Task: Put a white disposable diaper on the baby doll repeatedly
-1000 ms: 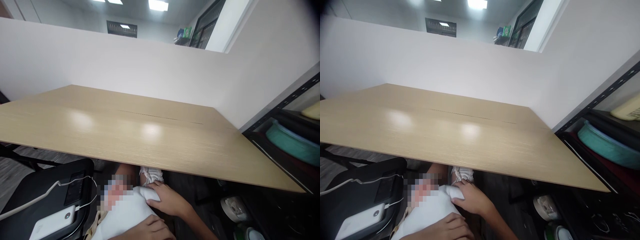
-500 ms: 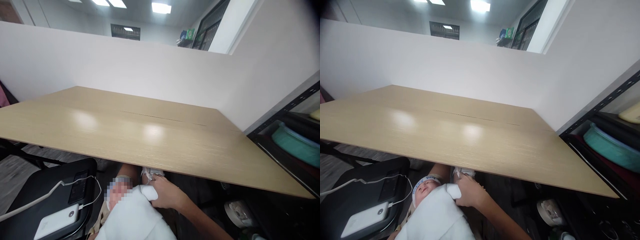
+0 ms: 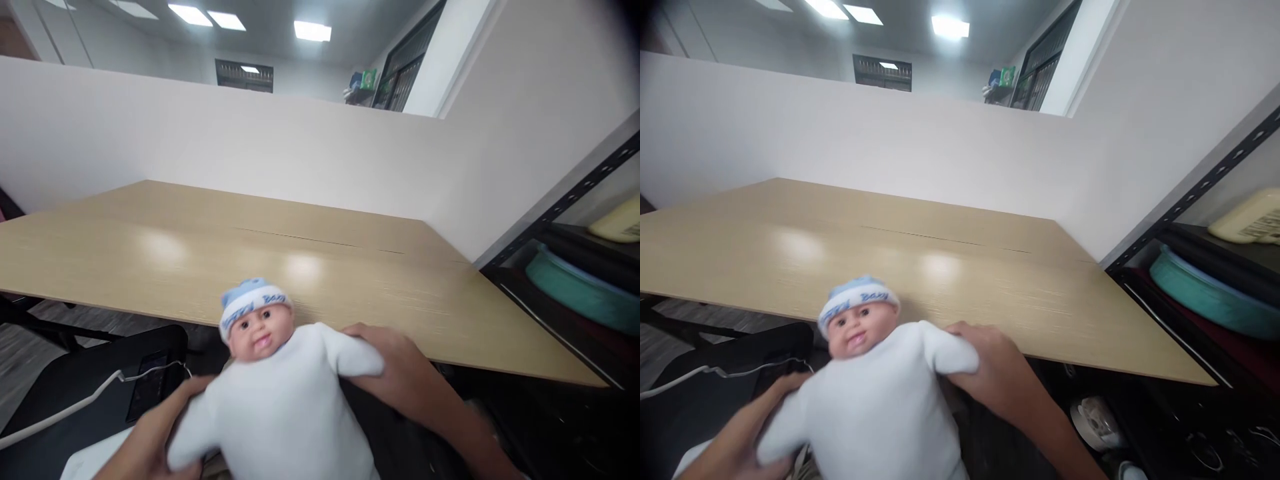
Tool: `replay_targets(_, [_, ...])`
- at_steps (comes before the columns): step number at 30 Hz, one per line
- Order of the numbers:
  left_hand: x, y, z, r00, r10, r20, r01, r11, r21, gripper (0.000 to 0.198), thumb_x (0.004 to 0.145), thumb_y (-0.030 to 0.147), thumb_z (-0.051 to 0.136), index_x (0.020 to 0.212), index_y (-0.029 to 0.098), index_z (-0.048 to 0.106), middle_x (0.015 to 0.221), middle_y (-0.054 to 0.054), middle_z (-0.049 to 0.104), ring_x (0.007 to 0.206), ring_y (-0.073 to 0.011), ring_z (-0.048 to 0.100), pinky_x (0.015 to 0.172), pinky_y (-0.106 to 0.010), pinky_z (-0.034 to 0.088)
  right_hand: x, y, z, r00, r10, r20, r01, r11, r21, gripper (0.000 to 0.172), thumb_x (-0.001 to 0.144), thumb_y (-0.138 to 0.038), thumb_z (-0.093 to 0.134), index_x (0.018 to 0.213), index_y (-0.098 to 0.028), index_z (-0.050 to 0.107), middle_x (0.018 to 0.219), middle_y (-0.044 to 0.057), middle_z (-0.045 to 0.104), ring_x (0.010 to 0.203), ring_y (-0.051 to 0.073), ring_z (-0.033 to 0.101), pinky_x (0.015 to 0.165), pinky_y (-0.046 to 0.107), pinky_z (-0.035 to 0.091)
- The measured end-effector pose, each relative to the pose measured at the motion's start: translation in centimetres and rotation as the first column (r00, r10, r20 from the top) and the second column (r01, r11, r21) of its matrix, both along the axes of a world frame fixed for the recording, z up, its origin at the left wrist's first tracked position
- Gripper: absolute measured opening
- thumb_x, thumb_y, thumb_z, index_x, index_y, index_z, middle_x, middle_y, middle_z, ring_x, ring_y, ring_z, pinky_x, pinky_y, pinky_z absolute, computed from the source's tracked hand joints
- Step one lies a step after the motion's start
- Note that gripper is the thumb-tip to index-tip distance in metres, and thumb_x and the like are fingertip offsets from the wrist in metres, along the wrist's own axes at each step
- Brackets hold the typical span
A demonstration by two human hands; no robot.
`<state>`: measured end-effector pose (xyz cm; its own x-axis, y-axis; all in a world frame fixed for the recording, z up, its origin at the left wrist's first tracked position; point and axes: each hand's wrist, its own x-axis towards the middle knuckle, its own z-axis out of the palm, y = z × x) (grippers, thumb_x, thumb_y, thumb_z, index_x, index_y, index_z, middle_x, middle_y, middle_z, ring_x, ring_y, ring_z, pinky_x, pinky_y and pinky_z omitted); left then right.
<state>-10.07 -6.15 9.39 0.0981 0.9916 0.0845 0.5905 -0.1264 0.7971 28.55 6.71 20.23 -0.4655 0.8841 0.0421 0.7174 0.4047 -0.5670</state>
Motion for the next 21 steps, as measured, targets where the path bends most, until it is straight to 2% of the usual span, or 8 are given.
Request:
replay_targets(1, [-0.3, 2.0, 0.7, 1.000, -0.012, 0.003, 0.012, 1.000, 0.002, 0.065, 0.085, 0.032, 0.075, 0.148, 0.033, 0.059, 0.140, -0.004, 0.074, 0.127, -0.0359, 0.072, 0.103, -0.046, 0.064, 0.3, 0.8, -0.1, 0.999, -0.033, -0.009, 0.033, 0.999, 0.005, 0.022, 0.091, -0.039, 0.076, 0.112, -0.032, 0.078, 0.109, 0.003, 0.082, 0.098, 0.029, 0.076, 0.082, 0.036, 0.052])
replay_targets(3, [-0.7, 6.5, 2.4, 0.993, -0.116, -0.012, 0.116, 0.993, -0.024, 0.065, 0.083, 0.028, 0.070, 0.147, 0.028, 0.057, 0.142, -0.006, 0.073, 0.126, -0.0332, 0.071, 0.106, -0.041, 0.060, 0.7, 2.7, -0.8, 0.995, -0.089, -0.039, 0.090, 0.996, 0.017, 0.023, 0.092, -0.044, 0.076, 0.111, -0.030, 0.078, 0.108, 0.002, 0.083, 0.097, 0.028, 0.076, 0.079, 0.034, 0.050])
replay_targets(6, [-0.4, 13.6, 4.7, 0.976, -0.213, -0.039, 0.213, 0.977, -0.015, 0.061, 0.084, 0.031, 0.069, 0.144, 0.022, 0.059, 0.141, -0.007, 0.073, 0.123, -0.0305, 0.070, 0.103, -0.036, 0.057, 1.1, 5.7, -2.6, 0.982, -0.180, -0.054, 0.182, 0.983, 0.032, 0.027, 0.094, -0.048, 0.073, 0.111, -0.028, 0.077, 0.107, 0.003, 0.082, 0.096, 0.027, 0.075, 0.078, 0.032, 0.048])
replay_targets(8, [0.1, 17.6, 5.4, 0.965, -0.253, -0.074, 0.254, 0.967, 0.003, 0.062, 0.084, 0.037, 0.072, 0.142, 0.020, 0.060, 0.138, -0.008, 0.073, 0.119, -0.0291, 0.070, 0.099, -0.034, 0.055, 1.4, 7.6, -4.0, 0.970, -0.241, -0.030, 0.242, 0.969, 0.039, 0.030, 0.095, -0.049, 0.071, 0.113, -0.026, 0.076, 0.107, 0.004, 0.082, 0.096, 0.027, 0.074, 0.077, 0.032, 0.047])
replay_targets(12, [0.9, 23.3, 5.2, 0.950, -0.267, -0.163, 0.276, 0.961, 0.031, 0.061, 0.083, 0.038, 0.070, 0.139, 0.016, 0.063, 0.128, -0.008, 0.075, 0.109, -0.0267, 0.070, 0.090, -0.031, 0.051, 1.7, 10.4, -6.3, 0.944, -0.331, 0.000, 0.330, 0.943, 0.039, 0.035, 0.095, -0.051, 0.069, 0.117, -0.024, 0.076, 0.109, 0.006, 0.082, 0.098, 0.029, 0.074, 0.077, 0.033, 0.045])
replay_targets(16, [1.1, 26.5, 4.3, 0.930, -0.246, -0.273, 0.266, 0.963, 0.038, 0.056, 0.083, 0.038, 0.068, 0.135, 0.018, 0.065, 0.124, -0.007, 0.077, 0.106, -0.0273, 0.071, 0.085, -0.030, 0.048, 1.6, 12.2, -7.7, 0.929, -0.369, -0.019, 0.369, 0.927, 0.059, 0.037, 0.097, -0.052, 0.068, 0.120, -0.024, 0.076, 0.111, 0.007, 0.082, 0.099, 0.030, 0.075, 0.078, 0.033, 0.045])
replay_targets(21, [1.6, 29.3, 2.4, 0.866, 0.038, -0.498, 0.035, 0.990, 0.137, 0.033, 0.091, 0.052, 0.065, 0.105, 0.022, 0.064, 0.110, -0.010, 0.078, 0.098, -0.0306, 0.071, 0.072, -0.033, 0.040, 1.3, 15.3, -9.6, 0.949, -0.301, -0.095, 0.313, 0.937, 0.155, 0.035, 0.100, -0.054, 0.069, 0.123, -0.027, 0.072, 0.114, 0.005, 0.081, 0.100, 0.028, 0.075, 0.081, 0.034, 0.048])
